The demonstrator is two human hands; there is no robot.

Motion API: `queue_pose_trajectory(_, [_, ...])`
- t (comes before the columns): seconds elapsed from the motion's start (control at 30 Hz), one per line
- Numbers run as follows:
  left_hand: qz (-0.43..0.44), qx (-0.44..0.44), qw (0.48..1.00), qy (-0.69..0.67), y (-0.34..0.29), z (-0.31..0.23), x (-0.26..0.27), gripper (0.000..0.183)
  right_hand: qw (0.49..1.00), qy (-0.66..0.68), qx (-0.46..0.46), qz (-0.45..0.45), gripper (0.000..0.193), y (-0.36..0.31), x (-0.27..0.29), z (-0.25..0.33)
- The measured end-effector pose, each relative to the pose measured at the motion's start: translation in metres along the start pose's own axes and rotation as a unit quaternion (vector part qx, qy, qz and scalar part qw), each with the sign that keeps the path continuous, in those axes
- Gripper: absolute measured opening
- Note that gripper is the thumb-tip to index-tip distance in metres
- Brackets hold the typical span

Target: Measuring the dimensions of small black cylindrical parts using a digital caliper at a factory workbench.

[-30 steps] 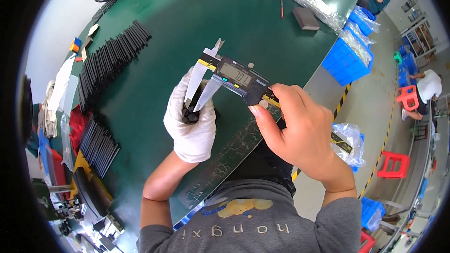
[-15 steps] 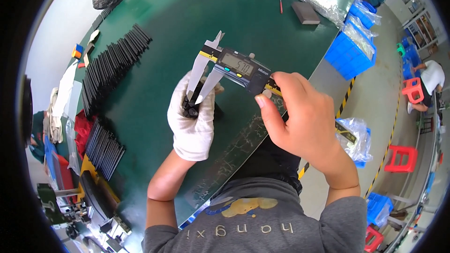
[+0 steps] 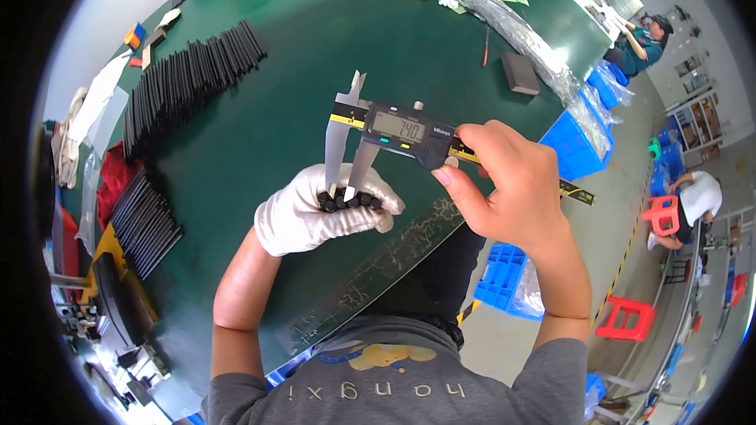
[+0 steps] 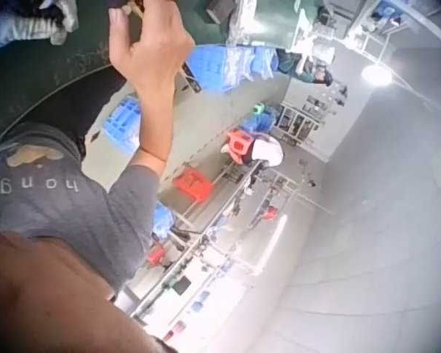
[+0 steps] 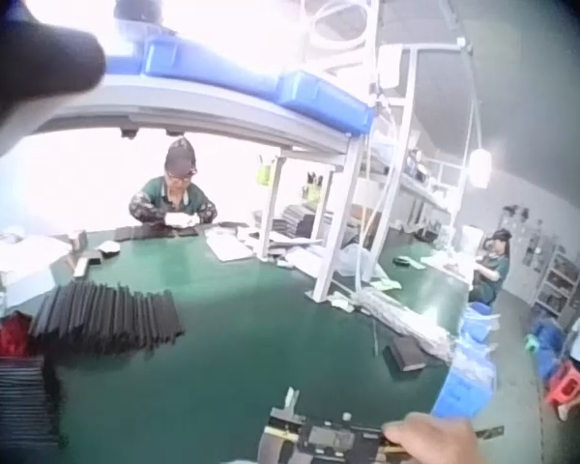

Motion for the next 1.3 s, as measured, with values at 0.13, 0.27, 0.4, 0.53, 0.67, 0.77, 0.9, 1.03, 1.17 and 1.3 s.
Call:
queue_pose_trajectory(0.13, [0.026,0.005,1.000,-0.010,0.002,0.000,-0.001,0.023,0.999,-0.021,0.035,0.011,0.030,0.009,0.002,0.002])
queue_pose_trajectory(0.27, [0.043,0.010,0.999,-0.025,0.002,0.001,0.001,0.025,0.998,-0.031,0.048,0.014,0.030,0.015,0.004,0.004])
queue_pose_trajectory(0.4, [0.050,0.009,0.999,-0.010,0.005,-0.001,-0.001,0.026,0.997,-0.052,0.057,0.015,0.031,0.017,0.006,0.003])
queue_pose_trajectory(0.53, [0.035,0.006,0.999,-0.019,0.003,0.001,-0.001,0.026,0.997,-0.041,0.060,0.000,0.032,0.013,0.003,-0.004])
queue_pose_trajectory(0.67, [0.042,-0.015,0.999,-0.001,-0.001,0.005,0.001,0.024,0.998,-0.057,0.036,0.017,0.033,0.013,0.002,-0.002])
queue_pose_trajectory(0.77, [0.017,-0.009,1.000,0.007,0.001,0.003,-0.001,0.025,0.997,-0.064,0.032,0.017,0.032,0.008,0.004,0.001])
queue_pose_trajectory(0.9, [-0.137,-0.043,0.986,0.084,0.003,0.004,-0.004,0.022,0.995,-0.095,-0.007,-0.020,0.032,-0.005,0.007,0.013])
queue_pose_trajectory(1.03, [-0.270,-0.121,0.934,0.200,0.001,0.009,-0.005,0.022,0.995,-0.078,-0.051,-0.036,0.031,-0.009,0.006,0.023])
queue_pose_trajectory(1.17, [-0.300,-0.106,0.907,0.276,-0.001,0.010,-0.008,0.025,0.995,-0.091,-0.035,-0.037,0.028,-0.011,0.006,0.027])
queue_pose_trajectory(1.3, [-0.337,-0.105,0.892,0.282,-0.005,0.008,-0.012,0.025,0.994,-0.097,-0.039,-0.033,0.028,-0.013,0.005,0.028])
Point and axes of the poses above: each hand's wrist, its own y-axis towards the middle knuckle, its own x-axis out of the back of the hand, z = x × y, the point moved 5 cm from there along y, towards the middle knuckle, and after that the axes turned 10 degrees about y, right-handed, at the moved point
